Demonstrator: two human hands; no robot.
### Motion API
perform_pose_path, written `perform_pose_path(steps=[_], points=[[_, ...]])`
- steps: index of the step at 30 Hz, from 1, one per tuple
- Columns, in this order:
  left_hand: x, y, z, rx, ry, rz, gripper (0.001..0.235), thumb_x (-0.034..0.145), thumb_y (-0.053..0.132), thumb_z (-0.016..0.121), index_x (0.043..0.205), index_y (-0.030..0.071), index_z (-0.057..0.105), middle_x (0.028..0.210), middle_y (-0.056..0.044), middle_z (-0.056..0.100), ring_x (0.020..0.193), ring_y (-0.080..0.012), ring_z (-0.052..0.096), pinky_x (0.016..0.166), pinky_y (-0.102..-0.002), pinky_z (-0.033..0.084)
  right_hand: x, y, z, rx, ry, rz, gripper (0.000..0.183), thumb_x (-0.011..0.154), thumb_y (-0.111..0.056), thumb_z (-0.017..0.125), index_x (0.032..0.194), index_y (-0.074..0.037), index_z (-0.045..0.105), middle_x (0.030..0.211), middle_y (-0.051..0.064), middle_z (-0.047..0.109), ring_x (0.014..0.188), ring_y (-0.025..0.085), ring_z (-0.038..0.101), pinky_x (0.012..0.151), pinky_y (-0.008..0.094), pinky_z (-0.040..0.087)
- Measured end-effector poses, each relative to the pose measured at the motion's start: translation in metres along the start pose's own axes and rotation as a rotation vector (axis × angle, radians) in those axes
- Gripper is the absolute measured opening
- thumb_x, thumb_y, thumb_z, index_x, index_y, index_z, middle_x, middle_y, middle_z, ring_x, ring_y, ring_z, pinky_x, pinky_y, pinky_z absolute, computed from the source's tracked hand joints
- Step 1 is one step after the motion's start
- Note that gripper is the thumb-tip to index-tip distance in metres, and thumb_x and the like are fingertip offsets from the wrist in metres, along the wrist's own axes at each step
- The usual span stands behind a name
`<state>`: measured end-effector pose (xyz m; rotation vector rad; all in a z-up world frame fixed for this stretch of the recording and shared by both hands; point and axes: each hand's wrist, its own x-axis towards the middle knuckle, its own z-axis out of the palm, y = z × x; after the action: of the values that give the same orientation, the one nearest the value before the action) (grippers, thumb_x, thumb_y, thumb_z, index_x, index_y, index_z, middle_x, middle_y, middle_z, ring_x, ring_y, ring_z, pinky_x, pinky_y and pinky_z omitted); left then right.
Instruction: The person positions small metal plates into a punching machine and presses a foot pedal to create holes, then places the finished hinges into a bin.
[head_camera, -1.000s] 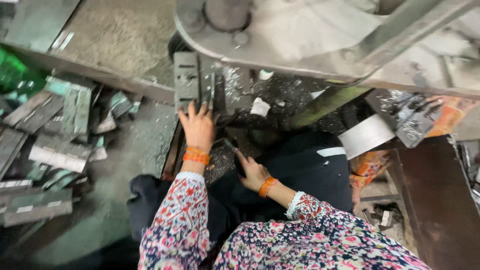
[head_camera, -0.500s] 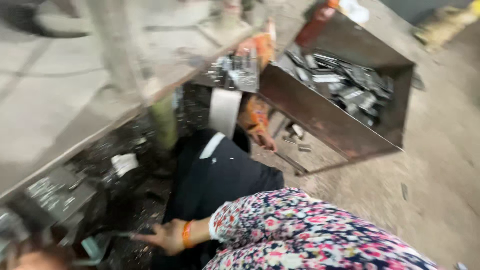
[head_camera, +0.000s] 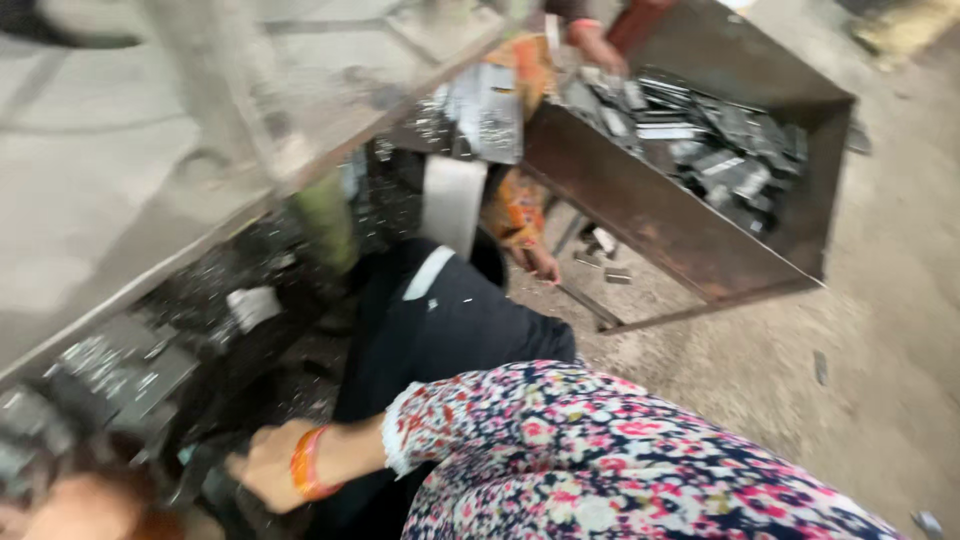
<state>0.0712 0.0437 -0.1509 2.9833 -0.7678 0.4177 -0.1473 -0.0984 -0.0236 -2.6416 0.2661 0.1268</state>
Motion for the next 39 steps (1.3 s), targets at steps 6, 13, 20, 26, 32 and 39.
perform_pose_path(steps=[6,13,20,26,32,39], points=[[0.053,0.033,-0.030,-0.015,0.142,0.097,0.045,0.099,0.042,0.062,0.135,0.016,0.067,0.142,-0.015,0.061,0.144,-0.0405,0.046,0.114,-0.072,0.025,-0.040,0.035,0.016,0.023,-0.121,0.062,0.088,0.078,-0.015,0.063,0.160,-0.020,0.033,0.129,0.042,0.053,0.070,0.040,0.073,0.056,0.048,0.061],[0.039,0.064,-0.095,-0.211,0.176,0.144,0.056,0.105,0.035,0.049,0.156,0.013,0.053,0.151,-0.006,0.057,0.150,-0.0410,0.030,0.115,-0.075,0.012,-0.041,0.026,-0.002,-0.051,-0.150,0.137,0.095,0.079,-0.024,0.072,0.162,-0.021,0.026,0.121,0.026,0.061,0.088,0.047,0.070,0.076,0.054,0.058],[0.038,0.065,-0.113,-0.239,0.065,0.105,0.062,0.087,0.024,0.060,0.148,0.014,0.056,0.151,-0.004,0.056,0.151,-0.0381,0.027,0.116,-0.075,0.012,-0.019,-0.003,-0.059,-0.155,-0.236,0.064,0.092,0.082,-0.035,0.076,0.158,-0.015,0.027,0.117,0.029,0.062,0.094,0.047,0.069,0.082,0.054,0.058],[0.048,0.068,-0.109,-0.260,0.080,0.103,0.062,0.089,0.025,0.059,0.149,0.012,0.055,0.148,-0.004,0.057,0.151,-0.0391,0.026,0.114,-0.077,0.009,-0.022,0.010,-0.039,-0.192,-0.245,0.084,0.089,0.085,-0.034,0.073,0.159,-0.017,0.027,0.120,0.027,0.062,0.095,0.047,0.069,0.082,0.054,0.058],[0.046,0.070,-0.114,-0.243,0.135,0.091,0.060,0.094,0.022,0.053,0.152,0.011,0.055,0.150,-0.005,0.055,0.152,-0.0381,0.025,0.115,-0.077,0.008,-0.055,0.053,0.038,-0.047,-0.067,0.063,0.098,0.079,-0.027,0.077,0.159,-0.033,0.020,0.133,0.030,0.054,0.091,0.049,0.069,0.081,0.055,0.058],[0.041,0.072,-0.117,-0.173,-0.019,0.084,0.044,0.097,0.026,0.049,0.138,0.017,0.063,0.153,0.001,0.054,0.157,-0.0367,0.017,0.115,-0.078,0.006,-0.038,0.033,-0.010,-0.092,-0.200,0.065,0.100,0.078,-0.029,0.076,0.161,-0.028,0.020,0.124,0.027,0.057,0.097,0.049,0.066,0.084,0.055,0.056]])
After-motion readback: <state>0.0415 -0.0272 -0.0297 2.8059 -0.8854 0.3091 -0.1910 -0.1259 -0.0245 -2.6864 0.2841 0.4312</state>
